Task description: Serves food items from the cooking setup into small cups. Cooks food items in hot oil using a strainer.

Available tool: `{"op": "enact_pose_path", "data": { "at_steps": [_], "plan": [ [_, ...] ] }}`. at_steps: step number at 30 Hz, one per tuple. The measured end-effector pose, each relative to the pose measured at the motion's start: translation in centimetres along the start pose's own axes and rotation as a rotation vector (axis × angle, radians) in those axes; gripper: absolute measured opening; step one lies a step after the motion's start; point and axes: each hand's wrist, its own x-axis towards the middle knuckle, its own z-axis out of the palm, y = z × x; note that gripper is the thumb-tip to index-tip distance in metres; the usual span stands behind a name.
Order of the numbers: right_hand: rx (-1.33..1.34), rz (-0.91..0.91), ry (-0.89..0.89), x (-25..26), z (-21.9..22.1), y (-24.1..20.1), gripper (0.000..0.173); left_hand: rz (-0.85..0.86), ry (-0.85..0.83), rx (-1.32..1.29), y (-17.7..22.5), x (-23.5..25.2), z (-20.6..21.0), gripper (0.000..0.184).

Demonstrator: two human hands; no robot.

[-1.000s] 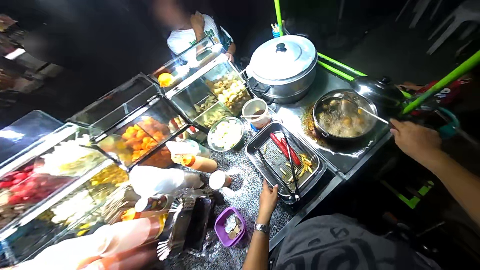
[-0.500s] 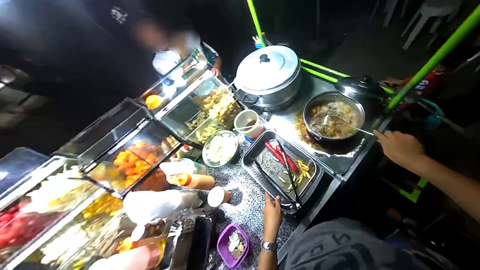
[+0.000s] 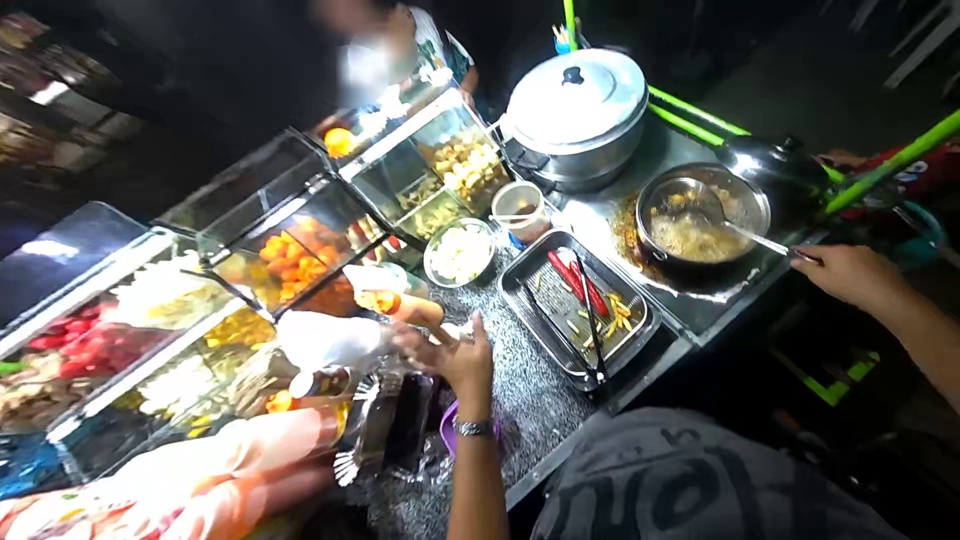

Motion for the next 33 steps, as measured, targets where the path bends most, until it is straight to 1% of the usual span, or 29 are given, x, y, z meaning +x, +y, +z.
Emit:
{"op": "enact_pose_path", "data": {
  "at_steps": [3,4,5,6,7,8,9,11,13,14,16,21,23,25,26,27,29,31,32,33],
  "plan": [
    [-0.038,0.008,0.074,0.3,0.8,-1.1,0.039,0.08,-0.214,0.049,0.6,-5.0,2.6,0.095],
    [-0.064,0.017,0.1,0.2,0.6,-1.8,0.041,0.069,-0.291,0.029,1.0,-6.6,3.3,0.094],
    [-0.11,0.01,0.162,0.3,0.9,-1.9,0.042,0.035,-0.371,0.003,1.2,-8.1,4.1,0.093],
    [-0.163,-0.026,0.284,0.8,1.8,-1.4,0.041,-0.027,-0.465,-0.029,1.3,-9.2,4.9,0.092],
    [-0.204,-0.08,0.442,2.0,3.4,-0.2,0.039,-0.109,-0.576,-0.065,1.3,-9.9,5.3,0.091],
    [-0.228,-0.088,0.464,2.6,3.8,0.1,0.042,-0.186,-0.677,-0.104,1.1,-10.4,5.8,0.09],
    [-0.26,-0.088,0.433,2.9,3.6,0.1,0.048,-0.238,-0.749,-0.15,1.0,-10.6,6.2,0.087],
    [-0.3,-0.06,0.359,3.6,3.3,0.0,0.055,-0.271,-0.838,-0.187,0.8,-10.7,6.8,0.078],
    [-0.312,-0.034,0.349,5.6,4.7,1.3,0.055,-0.263,-0.921,-0.138,1.0,-10.5,7.0,0.075],
    [-0.309,-0.002,0.302,6.0,5.3,1.4,0.056,-0.256,-0.947,-0.11,1.1,-10.4,6.9,0.075],
    [-0.32,-0.004,0.252,6.3,6.8,2.1,0.05,-0.25,-0.975,-0.073,1.2,-10.4,6.7,0.075],
    [-0.313,0.025,0.074,2.1,5.1,-0.9,0.046,-0.261,-1.031,0.028,1.7,-9.8,6.0,0.075],
    [-0.337,0.021,0.033,0.6,4.3,-1.5,0.045,-0.261,-1.049,0.091,1.9,-9.3,5.7,0.077],
    [-0.363,-0.005,0.049,-0.6,3.6,-1.7,0.044,-0.223,-1.007,0.14,2.0,-8.3,5.0,0.078],
    [-0.358,-0.036,0.081,-1.2,3.1,-1.7,0.044,-0.16,-0.934,0.15,1.8,-7.6,4.7,0.078],
    [-0.344,-0.073,0.122,-1.6,2.6,-1.4,0.043,-0.063,-0.825,0.145,1.6,-6.9,4.2,0.078],
    [-0.292,-0.148,0.234,-2.3,1.9,-0.8,0.043,0.146,-0.532,0.078,1.3,-4.7,2.2,0.083],
    [-0.265,-0.201,0.354,-2.3,1.3,-0.2,0.043,0.307,-0.16,-0.141,0.9,-1.9,-0.8,0.103],
    [-0.254,-0.217,0.417,-2.1,0.8,-0.3,0.042,0.364,-0.001,-0.291,1.1,-0.4,-3.1,0.114],
    [-0.248,-0.24,0.479,-2.0,0.2,-0.4,0.041,0.42,0.179,-0.365,1.7,0.7,-5.8,0.121]
  ]
}}
